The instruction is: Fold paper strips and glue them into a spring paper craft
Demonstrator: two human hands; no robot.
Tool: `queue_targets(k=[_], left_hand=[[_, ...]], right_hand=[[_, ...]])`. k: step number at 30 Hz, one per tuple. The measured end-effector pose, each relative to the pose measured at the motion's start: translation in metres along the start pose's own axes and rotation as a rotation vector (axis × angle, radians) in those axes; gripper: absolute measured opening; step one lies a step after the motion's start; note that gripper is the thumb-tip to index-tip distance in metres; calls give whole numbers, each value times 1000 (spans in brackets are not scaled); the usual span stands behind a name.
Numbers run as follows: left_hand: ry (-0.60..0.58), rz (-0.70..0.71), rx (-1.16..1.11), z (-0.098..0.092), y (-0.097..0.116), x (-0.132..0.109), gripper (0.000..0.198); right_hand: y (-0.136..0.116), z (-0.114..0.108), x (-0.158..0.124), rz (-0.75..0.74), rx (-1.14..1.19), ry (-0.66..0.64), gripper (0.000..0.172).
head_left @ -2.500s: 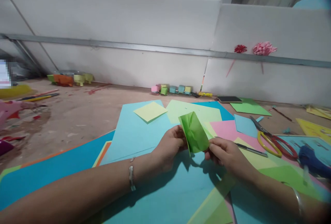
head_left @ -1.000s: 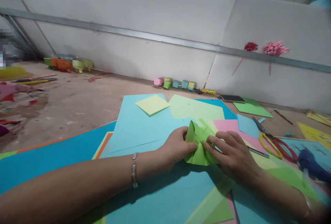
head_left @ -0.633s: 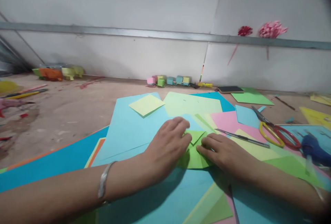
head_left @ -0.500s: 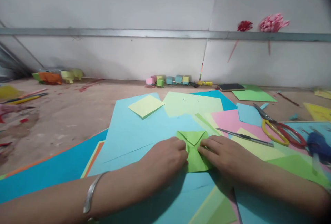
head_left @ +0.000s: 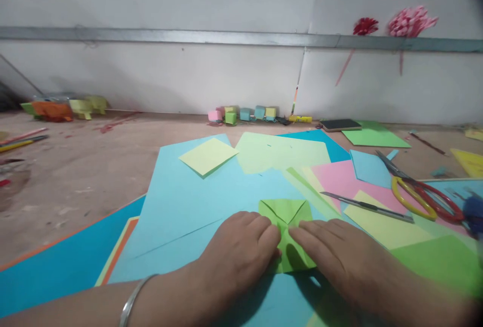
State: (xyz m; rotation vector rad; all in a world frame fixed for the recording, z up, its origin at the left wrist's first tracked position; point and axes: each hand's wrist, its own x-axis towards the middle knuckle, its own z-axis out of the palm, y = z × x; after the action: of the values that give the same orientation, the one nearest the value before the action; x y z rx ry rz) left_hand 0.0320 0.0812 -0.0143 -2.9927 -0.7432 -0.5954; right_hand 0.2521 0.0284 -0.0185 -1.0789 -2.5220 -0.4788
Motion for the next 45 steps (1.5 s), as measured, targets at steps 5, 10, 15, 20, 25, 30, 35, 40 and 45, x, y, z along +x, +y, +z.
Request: queue_targets(k=[5,10,15,20,25,30,35,40,45], left_hand=[[-52,75,-59,1,-2,0,43],[-69,102,-32,-2,6,-1,38],[-96,260,14,-4,4,-2,15],[-112,272,4,-8,2,-2,19],[-104,124,-115,-8,2,-3,24],[4,-131,-301,0,-2,-2,17],[-39,-227,-401,4,-9,3,14],[-7,-241,-414,6,-11,4,11],[-16,-287,-450,6,-11,5,10]], right_hand=[[-5,1,-4,-84,-54,-91,18],[-9,-5,-5,-93,-87,-72,22],[-7,-11,-2,-50,-57,-85,23],[-6,-7,1,-10,30,-99,17],[1,0,4,50,267,-92,25],[12,-2,12,306,499,-257,23],[12,-2,14,466,434,-377,15],[10,-2,15,575,298,-477,3],[8,-1,14,534,254,-476,5]])
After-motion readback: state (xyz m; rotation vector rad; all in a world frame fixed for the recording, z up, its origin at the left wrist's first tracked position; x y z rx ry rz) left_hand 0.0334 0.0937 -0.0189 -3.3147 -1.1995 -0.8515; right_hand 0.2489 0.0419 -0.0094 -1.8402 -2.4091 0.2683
